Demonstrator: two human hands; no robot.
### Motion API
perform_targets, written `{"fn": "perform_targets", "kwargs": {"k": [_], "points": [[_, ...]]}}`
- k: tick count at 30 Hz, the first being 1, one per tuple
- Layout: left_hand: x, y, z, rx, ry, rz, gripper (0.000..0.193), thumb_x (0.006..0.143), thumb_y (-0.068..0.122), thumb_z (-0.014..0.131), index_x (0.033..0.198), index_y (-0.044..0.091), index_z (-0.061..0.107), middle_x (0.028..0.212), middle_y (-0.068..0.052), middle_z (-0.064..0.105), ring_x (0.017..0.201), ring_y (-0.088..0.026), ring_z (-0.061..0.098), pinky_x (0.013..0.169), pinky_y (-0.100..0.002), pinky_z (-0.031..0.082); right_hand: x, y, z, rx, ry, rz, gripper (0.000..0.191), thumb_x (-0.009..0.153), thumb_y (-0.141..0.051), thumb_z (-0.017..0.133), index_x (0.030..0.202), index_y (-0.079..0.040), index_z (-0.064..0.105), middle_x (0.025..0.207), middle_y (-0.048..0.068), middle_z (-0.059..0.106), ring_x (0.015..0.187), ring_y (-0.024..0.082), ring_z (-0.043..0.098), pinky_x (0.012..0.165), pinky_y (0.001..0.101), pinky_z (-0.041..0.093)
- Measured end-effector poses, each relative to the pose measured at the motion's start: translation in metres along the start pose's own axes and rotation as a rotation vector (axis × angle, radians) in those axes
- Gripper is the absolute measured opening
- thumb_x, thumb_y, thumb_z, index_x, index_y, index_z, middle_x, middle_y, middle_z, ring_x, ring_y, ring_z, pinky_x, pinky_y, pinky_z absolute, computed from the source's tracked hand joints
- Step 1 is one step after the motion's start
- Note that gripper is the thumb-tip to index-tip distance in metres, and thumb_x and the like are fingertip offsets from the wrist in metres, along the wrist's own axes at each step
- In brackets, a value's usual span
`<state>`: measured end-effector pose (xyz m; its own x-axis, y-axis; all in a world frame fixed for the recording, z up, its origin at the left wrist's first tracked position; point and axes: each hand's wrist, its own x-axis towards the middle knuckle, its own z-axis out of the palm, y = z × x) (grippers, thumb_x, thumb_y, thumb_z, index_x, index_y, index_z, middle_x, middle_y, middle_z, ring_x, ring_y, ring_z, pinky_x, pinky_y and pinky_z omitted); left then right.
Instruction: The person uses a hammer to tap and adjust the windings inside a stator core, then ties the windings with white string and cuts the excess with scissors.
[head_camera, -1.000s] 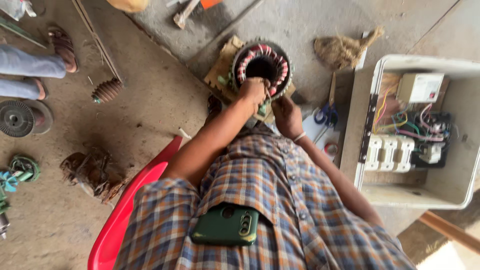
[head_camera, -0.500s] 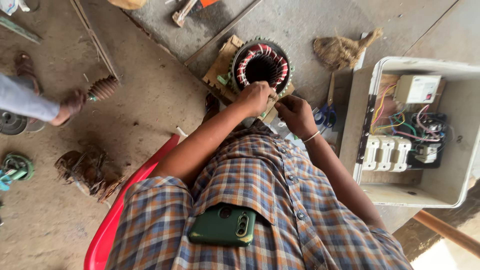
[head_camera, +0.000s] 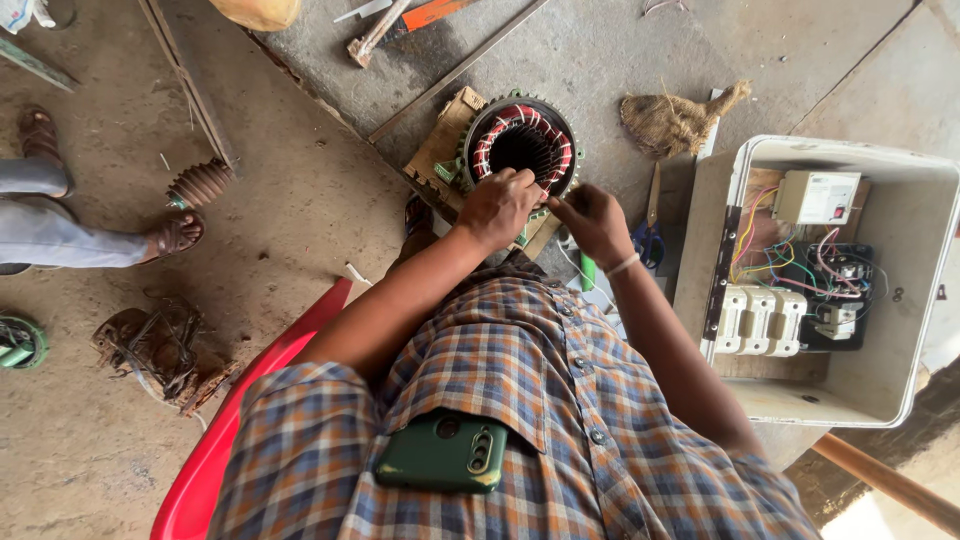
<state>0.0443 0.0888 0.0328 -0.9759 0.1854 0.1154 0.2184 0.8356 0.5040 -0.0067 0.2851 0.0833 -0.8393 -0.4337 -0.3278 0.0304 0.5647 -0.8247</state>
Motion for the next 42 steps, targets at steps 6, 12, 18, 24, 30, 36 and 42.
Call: {"fn": "perform_targets", "kwargs": {"k": [6,12,18,24,30,36,42], "points": [[-0.028,0.010,0.015,-0.067,-0.215,-0.120,0.031,0.101,0.026,0.052,0.088,0.005,0.070,0.087,-0.014,0.067,0.077,-0.026,0.066,0.071,-0.039,0.055,0.038,-0.006,0.013,-0.481,0.235,-0.351,0.041,0.088,-0.033,0.085,0.081,-0.005,0.055,0.071,0.011,0.063,0.062,0.026,0.060,0.058,0.0398,0.047],[-0.031,0.023,0.022,-0.025,-0.452,-0.097,0.026,0.099,0.003,0.044,0.096,0.006,0.070,0.100,-0.016,0.068,0.088,-0.026,0.068,0.079,-0.038,0.058,0.057,-0.017,0.021,-0.583,0.252,-0.472,0.039,0.089,-0.034,0.083,0.080,-0.008,0.056,0.075,0.010,0.064,0.060,0.027,0.060,0.049,0.0405,0.046],[-0.022,0.027,-0.018,-0.099,-0.040,0.067,0.022,0.093,0.002,0.050,0.101,0.008,0.070,0.103,-0.016,0.069,0.097,-0.031,0.065,0.083,-0.041,0.055,0.024,-0.013,0.005,-0.042,-0.050,-0.124,0.030,0.103,-0.033,0.063,0.097,-0.004,0.065,0.072,0.002,0.063,0.059,0.013,0.057,0.054,0.0278,0.050],[0.007,0.028,-0.038,-0.442,0.093,-0.060,0.009,0.102,0.008,0.055,0.106,0.006,0.063,0.100,-0.012,0.071,0.099,-0.031,0.069,0.084,-0.042,0.056,-0.004,0.013,0.004,0.306,-0.182,0.050,0.034,0.106,-0.029,0.059,0.123,-0.001,0.067,0.080,-0.001,0.061,0.066,0.007,0.055,0.061,0.0237,0.050],[0.027,0.016,-0.033,-0.485,-0.113,-0.148,0.011,0.100,0.016,0.062,0.103,0.007,0.067,0.094,-0.014,0.076,0.086,-0.031,0.075,0.075,-0.043,0.058,-0.007,0.021,0.023,0.369,-0.082,0.005,0.032,0.105,-0.029,0.061,0.118,-0.001,0.066,0.086,-0.004,0.063,0.070,0.006,0.056,0.065,0.0235,0.050],[0.050,-0.003,-0.021,-0.411,-0.342,-0.277,0.022,0.085,0.018,0.068,0.106,0.011,0.066,0.105,-0.014,0.075,0.096,-0.030,0.075,0.085,-0.039,0.059,-0.016,0.005,0.024,-0.017,0.133,-0.144,0.021,0.100,-0.022,0.070,0.107,-0.003,0.073,0.081,0.005,0.069,0.067,0.008,0.060,0.063,0.0260,0.049],[0.073,-0.002,-0.019,-0.312,-0.440,-0.422,0.040,0.098,0.016,0.058,0.133,0.008,0.040,0.114,-0.027,0.068,0.109,-0.039,0.068,0.095,-0.046,0.053,-0.018,-0.004,0.023,-0.351,0.285,-0.358,0.016,0.101,-0.021,0.070,0.109,-0.007,0.073,0.085,0.013,0.070,0.068,0.020,0.066,0.065,0.0312,0.050]]}}
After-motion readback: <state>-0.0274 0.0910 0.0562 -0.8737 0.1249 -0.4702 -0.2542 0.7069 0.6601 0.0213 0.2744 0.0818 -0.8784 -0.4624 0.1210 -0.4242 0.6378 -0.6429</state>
